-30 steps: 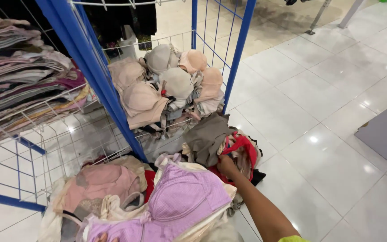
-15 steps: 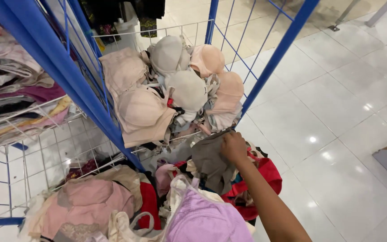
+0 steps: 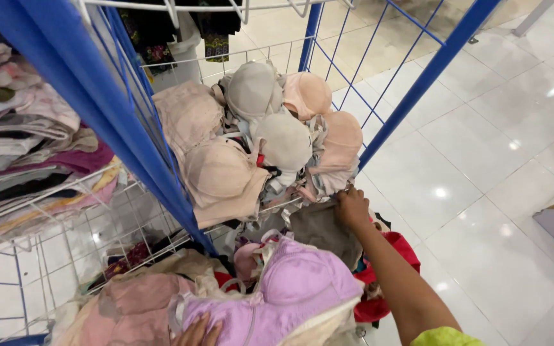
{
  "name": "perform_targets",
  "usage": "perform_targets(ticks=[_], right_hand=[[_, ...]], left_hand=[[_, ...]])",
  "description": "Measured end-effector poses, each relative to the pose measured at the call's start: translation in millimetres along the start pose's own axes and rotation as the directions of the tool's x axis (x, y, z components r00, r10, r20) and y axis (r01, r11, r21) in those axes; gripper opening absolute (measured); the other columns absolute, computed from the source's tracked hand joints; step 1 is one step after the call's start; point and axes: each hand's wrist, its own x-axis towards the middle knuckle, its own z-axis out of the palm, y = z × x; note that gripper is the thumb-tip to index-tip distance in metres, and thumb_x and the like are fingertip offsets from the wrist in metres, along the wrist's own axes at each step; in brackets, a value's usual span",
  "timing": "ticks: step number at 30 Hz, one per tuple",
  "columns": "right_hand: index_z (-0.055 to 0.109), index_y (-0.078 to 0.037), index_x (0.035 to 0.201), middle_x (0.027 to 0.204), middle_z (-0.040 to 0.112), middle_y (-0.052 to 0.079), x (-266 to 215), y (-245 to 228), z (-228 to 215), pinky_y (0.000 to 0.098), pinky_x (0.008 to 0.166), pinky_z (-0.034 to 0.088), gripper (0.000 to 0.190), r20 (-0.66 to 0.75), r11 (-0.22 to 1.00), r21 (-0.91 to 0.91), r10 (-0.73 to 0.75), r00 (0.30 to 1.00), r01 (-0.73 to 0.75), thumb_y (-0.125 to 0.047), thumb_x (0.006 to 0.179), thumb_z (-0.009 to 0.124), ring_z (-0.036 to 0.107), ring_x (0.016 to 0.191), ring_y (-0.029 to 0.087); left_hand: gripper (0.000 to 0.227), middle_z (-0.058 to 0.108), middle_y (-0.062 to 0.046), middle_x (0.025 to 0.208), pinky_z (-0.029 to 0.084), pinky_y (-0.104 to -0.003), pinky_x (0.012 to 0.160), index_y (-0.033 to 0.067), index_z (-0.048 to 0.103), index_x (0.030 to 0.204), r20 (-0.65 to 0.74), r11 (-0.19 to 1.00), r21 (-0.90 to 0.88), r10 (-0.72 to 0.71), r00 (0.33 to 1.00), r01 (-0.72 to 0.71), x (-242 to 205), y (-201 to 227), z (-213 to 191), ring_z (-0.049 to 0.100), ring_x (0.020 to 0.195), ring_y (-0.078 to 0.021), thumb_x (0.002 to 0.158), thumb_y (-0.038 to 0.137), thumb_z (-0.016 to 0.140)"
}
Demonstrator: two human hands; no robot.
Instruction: Sorting a pile of bras and undergarments into a wire display bin in a clothing store.
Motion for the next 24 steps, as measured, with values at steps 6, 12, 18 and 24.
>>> perform_targets(ticks=[6,12,18,24], right_hand=[[0.078,-0.015,0.104,0.108,0.07,0.012,-35.7,8.5,-11.3,0.0494,0.089,0.053,0.025,0.052,0.979,0.18,-0.103,0.993,0.092,-0.035,0.089,0.072,0.062,0.109,0.036],[0.068,-0.004,0.131,0.122,0.072,0.011,-164.2,-64.5,-164.8,0.0362,0.096,0.051,0.062,0.61,0.486,0.716,-0.086,0.788,-0.502,-0.054,0.095,0.058,0.066,0.111,0.022],[0.045,-0.006,0.15,0.14,0.062,0.014,-247.4,-73.7,-190.1,0.0358,0.105,0.047,0.08,0.611,0.478,0.741,-0.186,0.769,-0.472,-0.052,0.089,0.066,0.06,0.126,0.022],[0.042,-0.007,0.151,0.138,0.063,0.011,-273.9,-74.7,-193.5,0.0406,0.098,0.051,0.079,0.713,0.316,0.687,-0.119,0.691,-0.654,-0.048,0.088,0.066,0.062,0.121,0.023]], left_hand=[[0.048,0.063,-0.019,0.133,0.041,-0.053,0.106,0.0102,0.067,0.125,0.068,0.974,-0.194,-0.109,0.992,0.12,141.1,85.7,-131.6,0.061,0.122,-0.0367,0.09,0.04,0.055],[0.047,0.053,-0.021,0.15,0.029,-0.054,0.119,0.0065,0.063,0.134,0.113,0.924,-0.232,-0.284,0.952,0.304,137.0,131.5,-190.7,0.049,0.139,-0.0407,0.094,0.031,0.057],[0.068,0.044,-0.03,0.153,0.028,-0.051,0.118,-0.0074,0.041,0.147,0.08,0.791,-0.291,-0.54,0.838,0.538,97.5,148.9,-217.0,0.043,0.14,-0.0451,0.095,0.032,0.062],[0.079,0.056,-0.021,0.141,0.037,-0.038,0.111,-0.0075,0.038,0.147,0.407,0.215,-0.541,-0.78,0.476,0.813,27.6,143.2,-212.1,0.054,0.13,-0.0311,0.09,0.037,0.07]])
